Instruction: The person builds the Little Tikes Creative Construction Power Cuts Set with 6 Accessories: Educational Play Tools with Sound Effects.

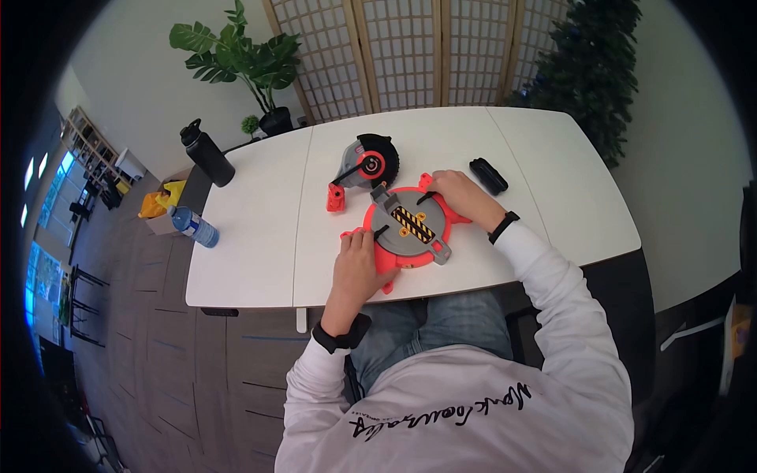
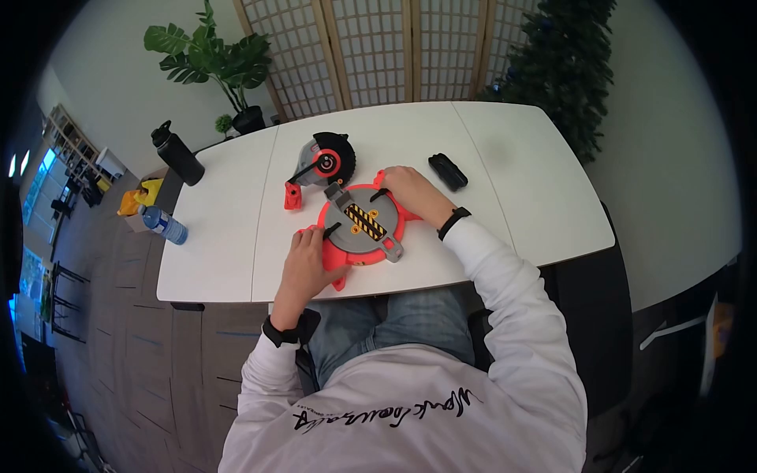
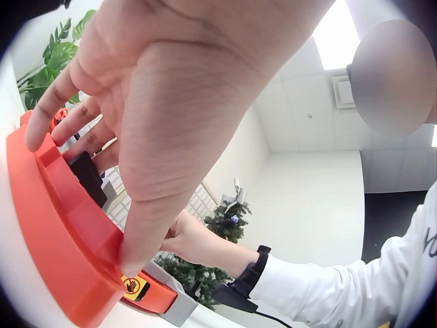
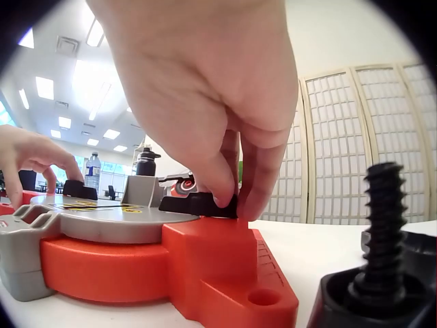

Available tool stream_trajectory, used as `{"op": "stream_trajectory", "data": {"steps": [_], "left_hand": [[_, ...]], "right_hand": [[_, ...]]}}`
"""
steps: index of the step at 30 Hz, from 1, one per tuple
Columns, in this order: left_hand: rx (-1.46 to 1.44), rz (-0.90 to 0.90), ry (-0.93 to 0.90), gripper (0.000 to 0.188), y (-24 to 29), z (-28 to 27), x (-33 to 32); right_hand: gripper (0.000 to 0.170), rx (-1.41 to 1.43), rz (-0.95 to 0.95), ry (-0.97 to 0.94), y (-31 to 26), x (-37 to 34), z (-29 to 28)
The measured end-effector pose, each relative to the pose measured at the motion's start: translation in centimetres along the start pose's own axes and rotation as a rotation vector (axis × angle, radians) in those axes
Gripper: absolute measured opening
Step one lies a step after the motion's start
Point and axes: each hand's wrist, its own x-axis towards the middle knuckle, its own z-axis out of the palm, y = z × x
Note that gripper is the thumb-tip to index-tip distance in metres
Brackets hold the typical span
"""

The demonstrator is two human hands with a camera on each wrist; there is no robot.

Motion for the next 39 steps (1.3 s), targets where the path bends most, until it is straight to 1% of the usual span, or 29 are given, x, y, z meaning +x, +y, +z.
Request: {"op": "stream_trajectory", "data": {"steps": [3,6,9,12,13,16,17,20,21,24,27,29,32,33,36,37,39], "left_hand": [[-0.006,0.005,0.006,0.086,0.0,0.1,0.0],[-0.002,0.031,0.067,0.084,-0.3,0.4,-0.2],[-0.018,0.011,0.04,0.088,-0.2,0.3,-0.3],[0.008,-0.022,-0.023,0.088,0.6,-0.3,0.0],[0.014,-0.017,-0.017,0.087,0.7,-0.1,0.0],[0.034,-0.012,-0.001,0.086,0.9,0.5,0.1],[0.039,-0.015,-0.001,0.086,1.2,0.4,0.2],[0.048,-0.017,0.024,0.085,1.6,0.7,0.2],[0.049,-0.016,0.037,0.085,1.7,0.7,0.3],[0.086,0.016,0.083,0.076,1.8,0.8,0.3],[0.033,-0.033,0.025,0.084,2.0,0.5,0.3],[0.03,-0.02,0.036,0.083,1.9,0.6,0.2],[0.037,-0.027,0.039,0.081,2.3,0.7,0.1],[0.042,-0.034,0.038,0.081,2.4,0.7,0.1],[0.034,-0.033,0.035,0.079,2.5,0.7,0.0],[0.034,-0.032,0.035,0.079,2.4,0.7,-0.1],[0.035,-0.028,0.036,0.079,2.4,0.7,-0.1]], "right_hand": [[0.021,-0.071,0.004,-0.164,0.7,0.3,-0.4],[0.03,0.054,0.007,0.024,0.4,-1.4,-1.9],[0.043,0.092,0.251,0.194,-0.7,-4.2,-5.1],[0.055,-0.026,0.482,0.149,-1.2,-7.8,-6.2],[0.064,-0.038,0.559,0.094,-0.8,-9.0,-5.6],[0.066,0.027,0.619,0.076,1.4,-11.8,-2.0],[0.059,0.095,0.655,0.078,1.7,-12.1,-1.2],[0.051,0.164,0.66,0.056,2.6,-12.0,-0.1],[0.048,0.216,0.664,0.081,2.8,-12.0,0.0],[0.04,0.354,0.655,0.167,1.6,-11.5,-1.4],[0.036,0.494,0.608,0.242,0.3,-11.2,-2.0],[0.035,0.628,0.589,0.256,-0.5,-11.3,-2.0],[0.041,0.612,0.499,0.208,-3.0,-11.1,-1.5],[0.047,0.538,0.407,0.172,-3.6,-11.1,-1.4],[0.047,0.404,0.367,0.132,-4.8,-11.2,0.0],[0.053,0.384,0.385,0.074,-5.0,-11.3,0.0],[0.053,0.397,0.373,0.129,-5.7,-11.3,0.0]]}}
